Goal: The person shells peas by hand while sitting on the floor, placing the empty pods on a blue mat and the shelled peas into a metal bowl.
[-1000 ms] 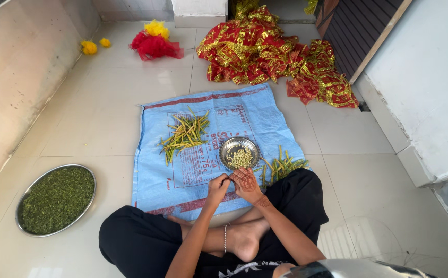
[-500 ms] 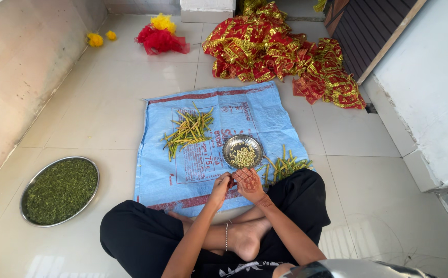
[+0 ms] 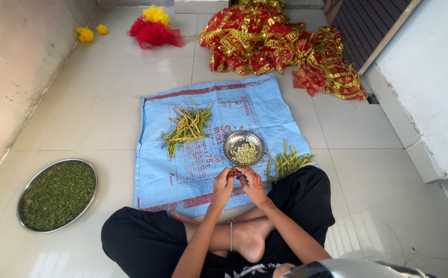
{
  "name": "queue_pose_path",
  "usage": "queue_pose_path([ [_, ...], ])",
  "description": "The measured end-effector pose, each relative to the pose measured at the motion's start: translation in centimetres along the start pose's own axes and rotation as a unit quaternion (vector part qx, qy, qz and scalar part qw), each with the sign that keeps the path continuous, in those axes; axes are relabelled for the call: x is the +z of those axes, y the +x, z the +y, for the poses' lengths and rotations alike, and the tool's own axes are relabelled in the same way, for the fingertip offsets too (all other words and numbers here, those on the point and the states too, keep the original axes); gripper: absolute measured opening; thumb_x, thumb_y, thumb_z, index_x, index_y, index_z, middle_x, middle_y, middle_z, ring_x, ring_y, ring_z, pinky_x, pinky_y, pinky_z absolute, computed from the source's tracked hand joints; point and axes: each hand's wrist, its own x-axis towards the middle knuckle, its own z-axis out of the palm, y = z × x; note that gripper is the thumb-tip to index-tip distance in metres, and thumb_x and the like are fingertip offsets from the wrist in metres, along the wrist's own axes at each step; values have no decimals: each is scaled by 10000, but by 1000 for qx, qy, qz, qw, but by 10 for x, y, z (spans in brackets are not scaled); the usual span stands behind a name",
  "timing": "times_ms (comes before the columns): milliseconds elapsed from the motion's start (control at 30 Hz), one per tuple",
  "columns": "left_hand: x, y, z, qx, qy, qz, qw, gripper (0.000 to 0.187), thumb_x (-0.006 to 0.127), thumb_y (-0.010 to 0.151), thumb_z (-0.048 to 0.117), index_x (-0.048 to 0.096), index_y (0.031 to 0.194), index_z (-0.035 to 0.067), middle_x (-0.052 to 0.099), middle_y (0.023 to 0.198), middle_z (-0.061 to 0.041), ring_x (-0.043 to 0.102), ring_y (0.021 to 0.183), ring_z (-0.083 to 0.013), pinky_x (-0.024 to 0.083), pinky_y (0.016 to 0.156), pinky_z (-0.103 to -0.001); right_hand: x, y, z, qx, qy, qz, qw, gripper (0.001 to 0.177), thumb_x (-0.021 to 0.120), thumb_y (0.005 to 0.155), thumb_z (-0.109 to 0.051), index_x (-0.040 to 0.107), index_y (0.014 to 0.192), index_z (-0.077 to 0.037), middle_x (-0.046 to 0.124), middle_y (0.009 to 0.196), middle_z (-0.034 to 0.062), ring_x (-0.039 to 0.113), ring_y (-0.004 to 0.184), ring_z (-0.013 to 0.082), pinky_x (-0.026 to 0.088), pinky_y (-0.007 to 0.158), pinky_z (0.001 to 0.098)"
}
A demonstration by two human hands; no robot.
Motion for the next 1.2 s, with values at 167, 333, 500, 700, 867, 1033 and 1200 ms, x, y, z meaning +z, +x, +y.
queue_pose_path([
  [167, -2, -2, 21, 72, 43, 16, 996, 116, 600, 933, 17, 609, 1048, 5, 665, 858, -208, 664, 718, -355, 502, 641, -414, 4, -5, 8, 126, 122, 15, 984, 270, 628, 919, 26, 679, 1170, -58, 682, 1098, 91, 734, 1002, 229, 620, 864, 344],
  [333, 4, -3, 32, 89, 55, 6, 995, 109, 608, 906, 18, 608, 1014, 8, 673, 860, -194, 659, 741, -364, 509, 669, -439, 22, -14, 29, 216, 279, 77, 933, 144, 618, 991, -10, 651, 1130, -28, 661, 1084, 59, 645, 1024, 169, 537, 912, 337],
  [500, 0, -6, 28, 82, 89, -32, 992, 58, 637, 875, 37, 602, 909, 6, 675, 829, -172, 662, 733, -356, 514, 673, -448, 1, 5, 41, 290, 542, 148, 775, 86, 598, 1036, -77, 638, 1092, -26, 640, 1038, 64, 638, 1016, 187, 526, 1036, 422],
  [700, 4, -3, 6, 70, 130, -49, 988, 39, 671, 841, 56, 667, 873, 34, 701, 818, -153, 687, 722, -349, 542, 664, -425, -61, 20, 61, 213, 618, 213, 726, 155, 632, 954, -9, 605, 1080, -97, 642, 1084, -12, 618, 1073, 144, 512, 1070, 464],
  [867, 45, 7, 6, 86, 191, -105, 972, 131, 734, 818, 108, 749, 948, 97, 763, 865, -94, 721, 789, -295, 549, 765, -415, -79, 8, 86, 238, 616, 229, 715, 278, 623, 976, -76, 622, 1254, -98, 647, 1097, -21, 580, 944, 111, 465, 843, 307],
  [1033, 79, 14, 3, 5, 119, -114, 986, 632, 698, 804, 62, 547, 1418, 83, 720, 1085, -114, 685, 796, -287, 520, 737, -406, -71, -6, 111, 246, 622, 194, 718, 339, 656, 991, -72, 610, 1327, -72, 657, 1177, -7, 573, 969, 92, 436, 853, 270],
  [1200, 72, 22, -23, -157, -177, -82, 968, 362, 589, 1099, 220, 679, 1429, 101, 715, 1003, -88, 593, 811, -117, 526, 760, -298, -46, -3, 92, 318, 559, 148, 752, 315, 648, 984, -159, 595, 1289, -102, 659, 1201, -8, 594, 1057, 84, 457, 938, 317],
])
